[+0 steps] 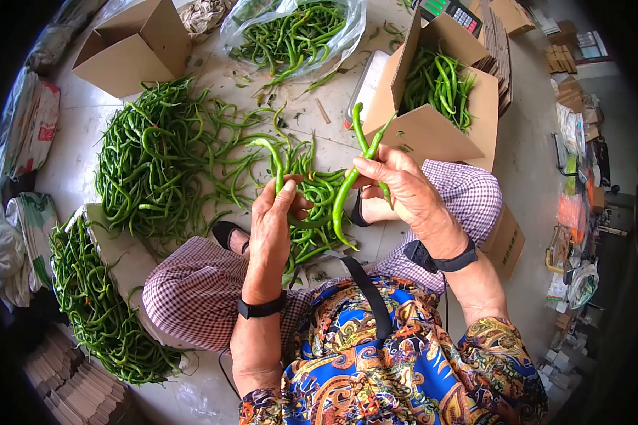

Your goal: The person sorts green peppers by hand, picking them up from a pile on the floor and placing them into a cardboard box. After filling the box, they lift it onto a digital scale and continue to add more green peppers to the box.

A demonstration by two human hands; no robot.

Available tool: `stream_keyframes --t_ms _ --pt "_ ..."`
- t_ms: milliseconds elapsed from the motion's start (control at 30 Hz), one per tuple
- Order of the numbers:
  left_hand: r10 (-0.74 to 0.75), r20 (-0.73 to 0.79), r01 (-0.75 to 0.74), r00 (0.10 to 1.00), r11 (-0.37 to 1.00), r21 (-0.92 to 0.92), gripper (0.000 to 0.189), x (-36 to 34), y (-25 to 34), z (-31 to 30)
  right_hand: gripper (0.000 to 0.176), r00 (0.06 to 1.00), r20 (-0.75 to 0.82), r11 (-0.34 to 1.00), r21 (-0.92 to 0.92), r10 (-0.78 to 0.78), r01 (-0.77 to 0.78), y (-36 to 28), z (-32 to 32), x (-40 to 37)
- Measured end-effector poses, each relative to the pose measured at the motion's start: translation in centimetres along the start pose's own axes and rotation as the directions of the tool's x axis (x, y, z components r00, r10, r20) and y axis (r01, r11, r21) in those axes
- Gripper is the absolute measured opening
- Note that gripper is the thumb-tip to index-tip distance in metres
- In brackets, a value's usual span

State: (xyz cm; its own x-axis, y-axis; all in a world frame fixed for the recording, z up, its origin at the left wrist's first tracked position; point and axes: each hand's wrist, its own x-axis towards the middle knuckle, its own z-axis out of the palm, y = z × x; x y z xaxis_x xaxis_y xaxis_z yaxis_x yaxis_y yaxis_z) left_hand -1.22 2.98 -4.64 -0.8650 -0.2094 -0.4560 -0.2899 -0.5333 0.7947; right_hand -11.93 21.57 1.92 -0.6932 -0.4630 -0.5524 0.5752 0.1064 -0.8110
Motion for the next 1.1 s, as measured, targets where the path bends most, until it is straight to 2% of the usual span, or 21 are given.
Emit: stream_keyframes --t_ms 33,100,167,200,233,267,300,367,400,467,500,567,633,700,733,767,833,900,967,1033,1100 --pt "-0.001 -0.002 0.001 1.0 1.0 0.0 0.029 0.0 0.0 -0.2 0.025 1.0 -0.003 1.0 -0.012 -0.019 0.019 0.1 -0.2 0.0" --pt "-0.068 0.014 0.07 0.998 0.975 -0.213 0.03 0.1 0.0 -0.4 0.026 0.999 -0.028 0.999 -0.043 -0.019 0.018 0.0 -0.1 -0.3" --pt "-0.083 0.052 0.09 0.995 0.985 -0.148 0.034 0.5 -1.1 -1.1 0.028 0.997 0.0 0.994 -0.075 -0.073 0.073 -0.2 0.0 -0.8" --pt "-0.035 0.061 0.022 0.998 0.978 0.207 0.038 0.6 -1.8 -1.0 0.028 0.997 0.008 0.993 -0.089 -0.081 0.081 0.1 -0.2 -0.7" --pt "0.01 0.084 -0.053 0.996 0.843 0.535 0.043 0.6 -2.3 -1.0 0.028 0.996 0.007 0.992 -0.091 -0.086 0.086 0.1 -0.3 -0.8" --pt "0.154 0.183 -0.237 0.971 0.494 0.837 0.047 0.4 -2.8 -0.8 0.024 0.997 0.009 0.993 -0.088 -0.075 0.075 0.0 -0.3 -0.9" --pt "0.262 0.266 -0.341 0.928 0.304 0.89 0.047 0.1 -3.0 -0.7 0.02 0.998 0.011 0.994 -0.084 -0.064 0.065 0.0 -0.1 -1.1" --pt "0.172 0.181 -0.244 0.968 0.81 0.534 0.047 0.2 -3.3 -0.4 0.019 0.996 -0.027 0.993 -0.092 -0.081 0.078 0.1 0.5 -1.3" --pt "0.172 0.186 -0.247 0.967 0.809 0.534 0.047 -0.3 -2.4 0.1 0.021 0.993 -0.013 0.987 -0.11 -0.116 0.114 0.5 0.6 -1.3" --pt "0.042 0.353 -0.112 0.935 0.977 0.18 0.043 -1.7 0.6 1.4 0.021 0.991 0.004 0.98 -0.147 -0.134 0.133 0.8 1.1 -1.4" --pt "-0.021 0.403 -0.096 0.915 0.959 0.266 0.037 -1.6 0.4 1.4 0.021 0.99 0.001 0.97 -0.195 -0.144 0.142 1.5 1.2 -1.3" --pt "-0.039 0.388 -0.111 0.921 0.928 0.357 0.034 -1.9 0.6 1.6 0.02 0.98 -0.014 0.947 -0.258 -0.201 0.19 2.3 1.6 -1.3" --pt "0.007 0.312 -0.042 0.95 0.994 0.104 0.028 -1.8 0.8 1.8 0.023 0.971 0.012 0.919 -0.322 -0.237 0.228 2.0 1.3 -1.5" --pt "0.003 0.16 0.034 0.987 0.972 -0.231 0.023 -1.7 1.5 1.7 0.033 0.992 0.1 0.993 0.102 -0.074 0.064 1.6 1.2 -1.9" --pt "0.001 0.105 0.031 0.994 0.952 -0.305 0.019 -1.2 1.1 1.1 0.041 0.985 0.146 0.987 0.148 -0.088 0.066 1.9 0.9 -2.0" --pt "0.069 0.107 -0.029 0.992 0.942 -0.335 0.018 -0.7 0.6 0.5 0.041 0.985 0.146 0.987 0.147 -0.089 0.067 2.1 0.7 -2.1" --pt "0.073 0.086 -0.037 0.994 0.93 -0.365 0.019 -0.7 0.2 0.2 0.04 0.979 0.175 0.954 0.294 -0.104 0.049 2.2 0.5 -2.5" --pt "0.009 0.101 0.033 0.995 0.914 -0.405 0.017 -1.2 0.1 0.7 0.037 0.977 0.186 0.941 0.338 -0.104 0.035 2.0 0.7 -2.8" --pt "-0.027 0.167 0.081 0.986 0.94 -0.331 0.023 -1.6 0.2 1.0 0.033 0.997 0.05 0.944 0.328 -0.064 0.044 2.0 1.1 -3.0" --pt "-0.002 0.206 0.038 0.979 0.985 -0.171 0.026 -1.7 -0.1 1.6 0.027 0.996 0.05 0.947 0.315 -0.077 0.058 2.2 1.3 -2.8" --pt "-0.013 0.23 0.046 0.973 0.99 -0.136 0.03 -1.8 -0.4 2.2 0.025 0.978 -0.003 0.977 0.052 -0.208 0.208 3.1 1.4 -2.2"
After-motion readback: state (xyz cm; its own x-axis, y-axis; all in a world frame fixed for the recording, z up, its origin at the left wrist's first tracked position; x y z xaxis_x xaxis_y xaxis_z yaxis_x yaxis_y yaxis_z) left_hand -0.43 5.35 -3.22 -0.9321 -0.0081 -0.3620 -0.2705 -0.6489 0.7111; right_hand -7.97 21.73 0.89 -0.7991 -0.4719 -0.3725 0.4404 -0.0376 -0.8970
